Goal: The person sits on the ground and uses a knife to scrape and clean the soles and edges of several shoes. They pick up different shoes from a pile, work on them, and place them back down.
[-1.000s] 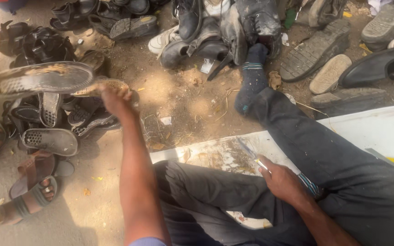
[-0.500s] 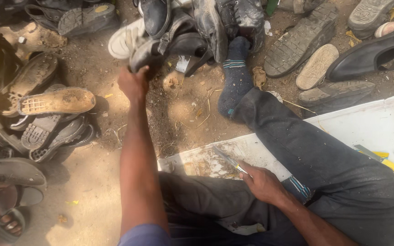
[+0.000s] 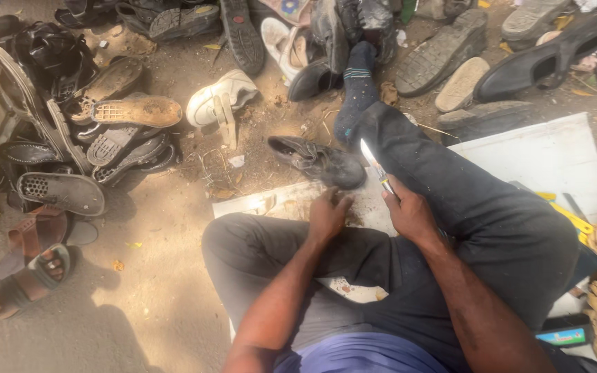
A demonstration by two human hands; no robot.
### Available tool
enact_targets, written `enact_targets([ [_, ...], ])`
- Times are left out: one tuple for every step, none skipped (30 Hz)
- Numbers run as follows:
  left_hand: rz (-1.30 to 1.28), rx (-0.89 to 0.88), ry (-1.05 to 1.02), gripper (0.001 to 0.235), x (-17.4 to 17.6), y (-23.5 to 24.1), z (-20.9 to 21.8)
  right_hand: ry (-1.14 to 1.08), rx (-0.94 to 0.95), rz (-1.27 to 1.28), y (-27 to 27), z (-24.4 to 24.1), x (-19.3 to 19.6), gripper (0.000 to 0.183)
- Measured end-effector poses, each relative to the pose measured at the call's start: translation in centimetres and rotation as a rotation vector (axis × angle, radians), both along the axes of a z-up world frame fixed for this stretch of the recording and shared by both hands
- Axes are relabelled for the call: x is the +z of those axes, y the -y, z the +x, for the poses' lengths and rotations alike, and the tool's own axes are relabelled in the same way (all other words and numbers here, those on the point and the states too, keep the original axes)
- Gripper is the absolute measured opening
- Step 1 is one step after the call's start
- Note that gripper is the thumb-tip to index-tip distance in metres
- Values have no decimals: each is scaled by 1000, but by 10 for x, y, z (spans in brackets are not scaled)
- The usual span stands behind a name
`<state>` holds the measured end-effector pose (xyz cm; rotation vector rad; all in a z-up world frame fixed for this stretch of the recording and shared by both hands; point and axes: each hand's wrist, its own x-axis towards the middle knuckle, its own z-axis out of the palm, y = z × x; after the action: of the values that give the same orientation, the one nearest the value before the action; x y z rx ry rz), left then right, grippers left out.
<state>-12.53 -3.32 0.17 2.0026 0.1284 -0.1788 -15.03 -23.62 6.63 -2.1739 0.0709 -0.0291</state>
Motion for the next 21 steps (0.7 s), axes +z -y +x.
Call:
enact_targets([
  [168,-50,103,50,2,-10,0,5,-36,-2,3,-6,2,44],
  [335,-98,208,42,5,-20,3,-39,-48,-13,8,-12,4,46],
  [571,-107,404,36,10,-34,15,-84,-63,-17,12,-18,7,47],
  [804,-113,604,33,16,-46,30,-129,-78,-19,13,-23,8,48],
  [859,-129,526,26,23,-56,45,-128,-64,-36,12,-27,10,48],
  [913,-145,447,21,30,-66,61,-126,-51,-53,8,-29,11,48],
  [970,-227,460,24,35,-72,75,-121,-28,-77,6,-31,14,48],
  [1027,-309,471,27,37,-78,88,-114,5,-89,0,-35,17,46],
  [1081,-387,488,30,37,-79,98,-99,37,-106,-6,-36,22,45],
  [1064,-396,452,25,33,-78,103,-84,69,-123,-12,-36,28,43],
  [1048,-412,408,20,26,-78,104,-63,69,-139,-15,-40,35,44],
  [1032,-429,365,17,20,-78,107,-42,68,-155,-18,-43,43,45],
  [1013,-392,339,18,12,-74,105,-25,69,-168,-20,-47,51,46],
  [994,-356,313,18,3,-62,102,8,55,-160,-23,-52,59,46],
  [973,-317,284,18,-4,-51,97,39,46,-154,-23,-58,67,45],
  [962,-271,333,19,-9,-42,93,71,36,-147,-26,-62,73,45],
  [949,-223,382,22,-11,-33,89,47,35,-156,-28,-63,77,46],
  [935,-174,430,26,-11,-29,87,23,34,-165,-29,-64,78,46],
  [879,-144,442,25,-9,-30,85,-5,29,-170,-30,-66,76,47],
  [823,-113,453,25,-5,-30,82,-40,33,-201,-30,-66,72,46],
  [766,-83,469,24,1,-30,83,-71,35,-232,-29,-62,65,45],
])
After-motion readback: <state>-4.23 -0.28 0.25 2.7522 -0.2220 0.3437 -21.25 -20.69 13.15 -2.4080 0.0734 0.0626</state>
